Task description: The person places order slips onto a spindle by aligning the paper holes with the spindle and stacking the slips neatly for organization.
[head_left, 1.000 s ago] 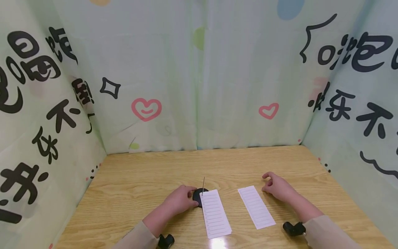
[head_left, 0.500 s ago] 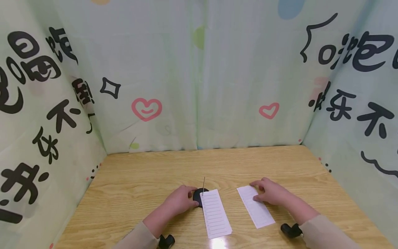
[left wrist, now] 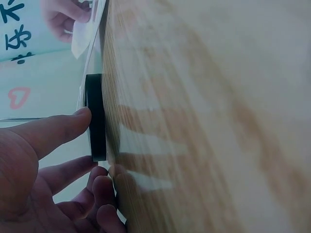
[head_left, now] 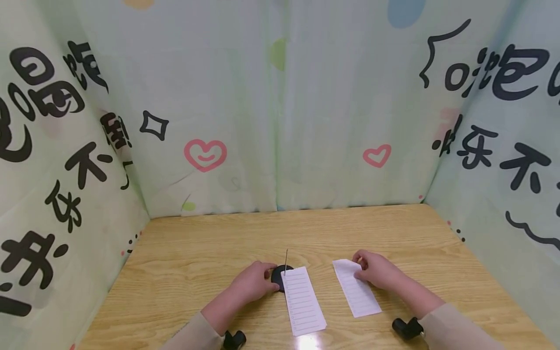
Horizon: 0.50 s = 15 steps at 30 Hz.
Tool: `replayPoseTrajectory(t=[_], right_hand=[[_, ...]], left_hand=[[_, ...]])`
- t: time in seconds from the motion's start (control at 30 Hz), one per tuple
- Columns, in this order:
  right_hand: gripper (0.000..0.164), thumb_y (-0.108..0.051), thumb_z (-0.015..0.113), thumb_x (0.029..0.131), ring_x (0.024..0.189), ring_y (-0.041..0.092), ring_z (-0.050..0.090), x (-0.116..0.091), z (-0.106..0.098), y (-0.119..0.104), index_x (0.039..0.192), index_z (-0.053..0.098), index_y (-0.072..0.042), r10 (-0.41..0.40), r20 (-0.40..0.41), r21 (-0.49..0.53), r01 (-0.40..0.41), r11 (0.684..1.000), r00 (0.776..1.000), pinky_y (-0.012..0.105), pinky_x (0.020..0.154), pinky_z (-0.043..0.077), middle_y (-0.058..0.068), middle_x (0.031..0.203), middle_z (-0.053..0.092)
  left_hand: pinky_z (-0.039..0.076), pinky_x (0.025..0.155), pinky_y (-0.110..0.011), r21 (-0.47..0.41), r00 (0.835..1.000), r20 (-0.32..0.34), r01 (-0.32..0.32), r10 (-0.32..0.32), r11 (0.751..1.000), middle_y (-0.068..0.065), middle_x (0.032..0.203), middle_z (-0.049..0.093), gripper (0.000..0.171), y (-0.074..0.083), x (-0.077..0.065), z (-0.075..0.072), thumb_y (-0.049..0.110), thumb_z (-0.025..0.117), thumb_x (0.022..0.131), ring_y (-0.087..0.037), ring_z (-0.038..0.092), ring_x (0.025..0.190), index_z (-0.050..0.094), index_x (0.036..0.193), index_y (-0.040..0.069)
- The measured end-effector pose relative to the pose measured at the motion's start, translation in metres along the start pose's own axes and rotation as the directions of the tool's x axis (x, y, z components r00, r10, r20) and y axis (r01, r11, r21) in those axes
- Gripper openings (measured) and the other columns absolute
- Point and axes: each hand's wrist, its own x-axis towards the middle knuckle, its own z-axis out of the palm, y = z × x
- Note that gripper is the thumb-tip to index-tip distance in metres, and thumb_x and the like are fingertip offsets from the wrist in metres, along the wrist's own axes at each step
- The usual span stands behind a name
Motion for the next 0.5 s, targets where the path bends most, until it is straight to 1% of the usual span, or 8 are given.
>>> replayPoseTrajectory(t=[0.13, 0.23, 0.33, 0.5], right_hand=[[0.042, -0.006, 0.071, 0.089, 0.075, 0.019, 0.049, 0.0019, 0.0007, 0.0014, 0.127, 0.054, -0.003, 0.007, -0.024, 0.061, -0.005, 0.998, 1.0, 0.033, 0.066, 0.041, 0.005, 0.089, 0.054], [0.051, -0.003, 0.069, 0.091, 0.075, 0.019, 0.05, 0.0031, 0.0003, 0.0018, 0.137, 0.048, -0.001, -0.014, -0.057, 0.084, 0.019, 0.996, 0.998, 0.032, 0.065, 0.042, 0.005, 0.091, 0.056], [0.051, -0.003, 0.065, 0.092, 0.076, 0.018, 0.049, 0.0027, -0.0005, -0.0001, 0.139, 0.046, 0.0, -0.048, -0.079, 0.1, 0.055, 0.993, 0.996, 0.03, 0.066, 0.043, 0.005, 0.091, 0.057], [0.046, -0.003, 0.062, 0.095, 0.074, 0.018, 0.05, 0.0014, -0.0022, -0.0071, 0.139, 0.048, -0.002, -0.082, -0.086, 0.153, 0.094, 0.984, 0.993, 0.028, 0.065, 0.043, 0.007, 0.094, 0.056]], left_hand=[[0.048, 0.079, -0.042, 0.003, 1.0, 0.001, 0.0, 0.0, 1.0, -0.006, 0.101, 0.062, 0.054, -0.0002, 0.0009, 0.0005, 0.026, 0.081, 0.083, -0.021, 0.053, 0.084, 0.064, 0.132, 0.011], [0.048, 0.079, -0.042, 0.002, 1.0, 0.003, 0.005, -0.005, 1.0, -0.006, 0.1, 0.061, 0.055, 0.0004, 0.0008, 0.0006, 0.026, 0.081, 0.083, -0.021, 0.053, 0.084, 0.063, 0.132, 0.011], [0.048, 0.079, -0.042, 0.001, 1.0, 0.005, 0.004, -0.004, 1.0, -0.005, 0.1, 0.061, 0.055, 0.0011, 0.0001, -0.0002, 0.026, 0.081, 0.083, -0.021, 0.052, 0.084, 0.063, 0.132, 0.01], [0.048, 0.078, -0.041, 0.007, 1.0, 0.01, -0.006, 0.006, 1.0, -0.005, 0.099, 0.061, 0.055, 0.001, -0.0003, -0.0008, 0.025, 0.081, 0.083, -0.02, 0.052, 0.084, 0.063, 0.133, 0.01]])
